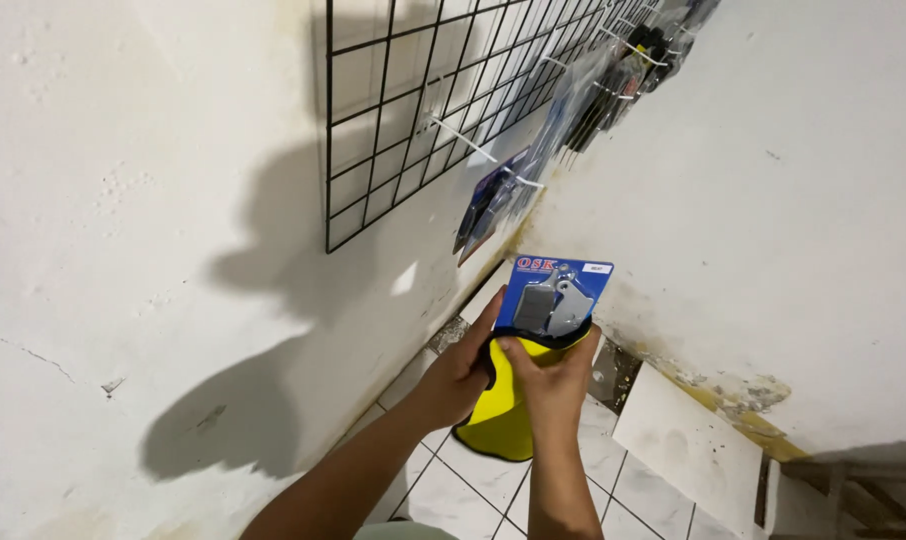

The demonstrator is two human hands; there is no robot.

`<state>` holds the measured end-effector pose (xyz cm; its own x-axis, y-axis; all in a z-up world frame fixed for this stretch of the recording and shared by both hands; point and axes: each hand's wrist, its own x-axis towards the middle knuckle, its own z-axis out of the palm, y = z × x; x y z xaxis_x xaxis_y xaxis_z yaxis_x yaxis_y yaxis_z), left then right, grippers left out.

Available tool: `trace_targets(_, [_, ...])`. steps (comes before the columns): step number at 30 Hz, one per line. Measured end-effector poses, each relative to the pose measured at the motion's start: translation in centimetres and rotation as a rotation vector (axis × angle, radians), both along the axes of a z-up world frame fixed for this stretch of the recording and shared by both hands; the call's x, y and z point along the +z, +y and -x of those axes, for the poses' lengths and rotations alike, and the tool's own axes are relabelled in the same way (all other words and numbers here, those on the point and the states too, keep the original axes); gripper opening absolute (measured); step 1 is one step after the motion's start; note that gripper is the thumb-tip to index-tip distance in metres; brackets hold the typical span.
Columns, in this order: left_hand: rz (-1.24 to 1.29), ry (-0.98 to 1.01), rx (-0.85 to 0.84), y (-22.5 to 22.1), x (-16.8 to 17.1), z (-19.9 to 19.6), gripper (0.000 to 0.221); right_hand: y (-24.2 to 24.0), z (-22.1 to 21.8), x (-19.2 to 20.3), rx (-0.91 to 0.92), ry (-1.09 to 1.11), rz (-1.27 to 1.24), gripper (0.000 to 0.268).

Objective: Wiping a package of brake pads with a microfiber cloth.

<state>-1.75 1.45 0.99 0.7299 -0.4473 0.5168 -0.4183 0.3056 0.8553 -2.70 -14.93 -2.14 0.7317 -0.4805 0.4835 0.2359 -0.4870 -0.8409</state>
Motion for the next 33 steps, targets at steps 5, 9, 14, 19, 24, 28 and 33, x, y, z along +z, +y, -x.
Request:
trace_targets(5, [0.088, 0.066, -0.085, -0.6, -3.1, -0.5, 0.091, 0.1, 0.4, 1.2, 0.026, -0.088, -0.022, 0.05])
trace_targets(9, [0.166, 0.11, -0.16, -0.6, -4.3, -1.1, 0.085, 1.1, 0.9, 2.9, 0.111, -0.111, -0.071, 0.015])
trace_targets(14, [-0.124, 0.021, 0.08, -0.3, -2.1, 0.7, 0.085, 0.7, 0.0, -0.1, 0.054, -0.108, -0.048, 0.049])
trace_targets(19, [-0.206, 0.028, 0.112, -0.9, -2.6, 1.4, 0.084, -1.0, -1.0, -1.8, 0.138, -0.054, 0.045, 0.089])
trace_targets(24, [-0.179, 0.061, 0.116, 0.3, -0.2, 1.2, 0.082, -1.1, -1.1, -2.0, 0.247, -0.148, -0.133, 0.057])
trace_targets(28, [-0.186, 0.053, 0.12, 0.2, -0.8, 0.7, 0.08, 0.5, 0.0, -0.4, 0.183, -0.06, -0.16, 0.038])
trace_targets(33, [-0.242, 0.089, 0.129, -0.5, -0.3, 1.8, 0.082, 1.4, 0.2, 0.5, 0.048, 0.118, 0.013, 0.08])
